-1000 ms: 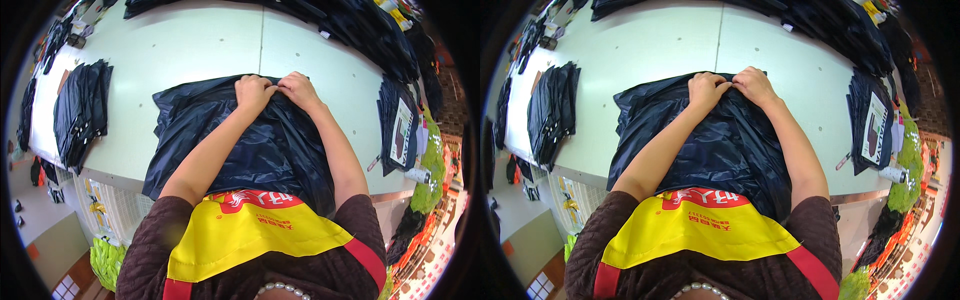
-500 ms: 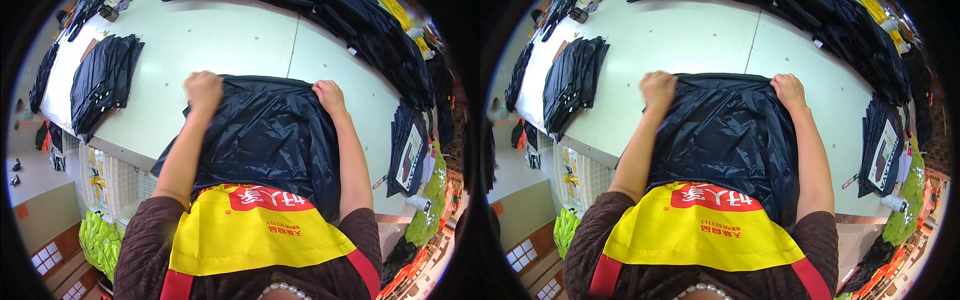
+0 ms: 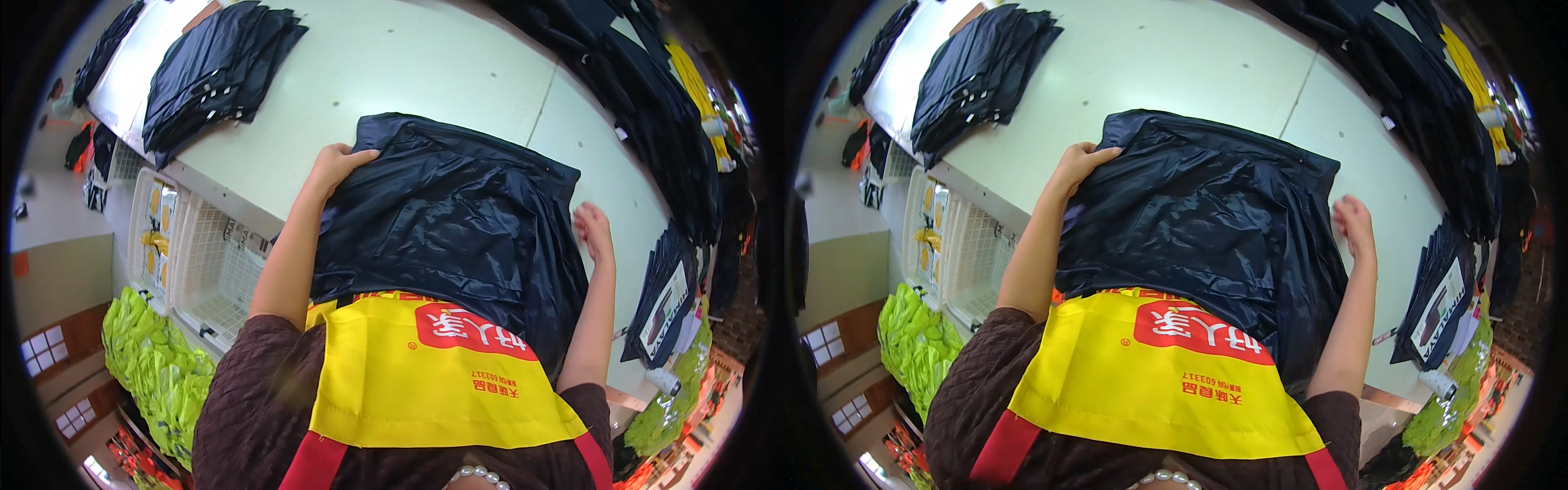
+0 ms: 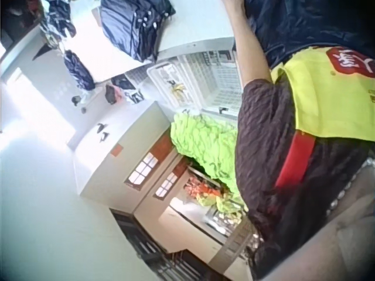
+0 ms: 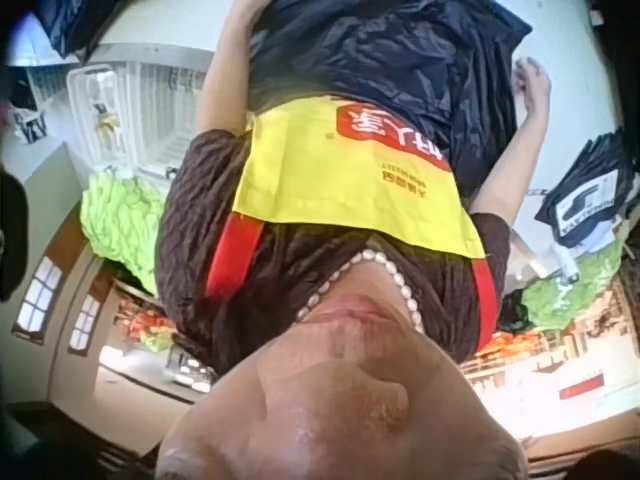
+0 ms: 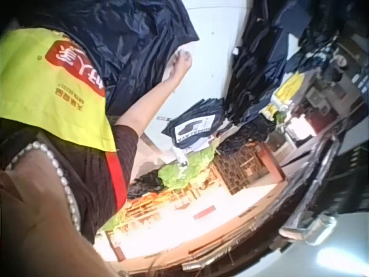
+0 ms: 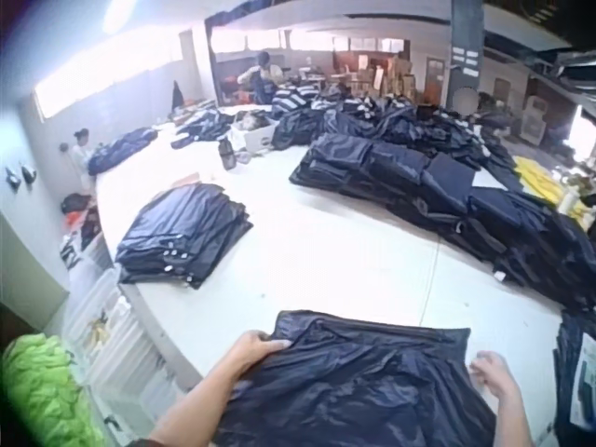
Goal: The person folds a black raincoat on a table, smoothing the fabric and aligning the edges. They then fold the garment into a compact rectangle and place it on a stack of similar folded items.
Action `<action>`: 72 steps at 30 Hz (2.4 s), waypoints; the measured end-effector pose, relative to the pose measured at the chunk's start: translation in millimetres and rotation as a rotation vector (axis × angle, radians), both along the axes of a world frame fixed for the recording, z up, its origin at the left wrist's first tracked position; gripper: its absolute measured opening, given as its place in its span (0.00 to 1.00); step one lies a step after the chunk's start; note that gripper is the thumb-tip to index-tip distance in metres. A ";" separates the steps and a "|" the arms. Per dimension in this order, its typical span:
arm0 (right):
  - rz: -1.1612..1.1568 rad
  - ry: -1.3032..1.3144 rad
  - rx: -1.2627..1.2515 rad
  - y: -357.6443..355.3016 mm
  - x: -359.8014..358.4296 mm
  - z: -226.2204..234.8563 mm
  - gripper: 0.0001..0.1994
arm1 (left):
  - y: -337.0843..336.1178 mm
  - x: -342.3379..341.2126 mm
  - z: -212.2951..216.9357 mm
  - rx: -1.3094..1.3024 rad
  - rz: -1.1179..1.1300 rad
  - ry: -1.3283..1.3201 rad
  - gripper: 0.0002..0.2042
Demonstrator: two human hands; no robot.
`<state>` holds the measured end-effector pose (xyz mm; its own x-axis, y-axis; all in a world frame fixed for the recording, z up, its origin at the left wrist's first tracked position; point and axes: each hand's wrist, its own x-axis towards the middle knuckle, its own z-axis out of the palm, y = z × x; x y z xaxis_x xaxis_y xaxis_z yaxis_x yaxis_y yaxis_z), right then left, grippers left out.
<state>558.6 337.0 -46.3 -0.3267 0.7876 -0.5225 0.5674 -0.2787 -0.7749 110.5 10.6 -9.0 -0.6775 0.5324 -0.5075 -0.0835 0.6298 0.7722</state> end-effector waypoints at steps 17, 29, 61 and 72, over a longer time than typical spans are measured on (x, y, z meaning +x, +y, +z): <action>-0.745 -1.242 0.322 -67.2 306.8 -43.1 0.29 | -17.0 20.7 -20.8 0.350 0.314 0.045 0.15; -0.655 -0.455 0.147 -52.6 326.1 -39.1 0.12 | -25.5 13.7 -31.2 0.287 0.263 0.086 0.16; 1.548 -0.224 0.826 -193.3 -391.2 86.7 0.17 | -24.6 46.0 -54.4 0.546 0.507 0.525 0.07; 1.512 -0.209 0.836 -194.8 -393.9 96.4 0.16 | -25.0 46.0 -51.5 0.516 0.460 0.634 0.07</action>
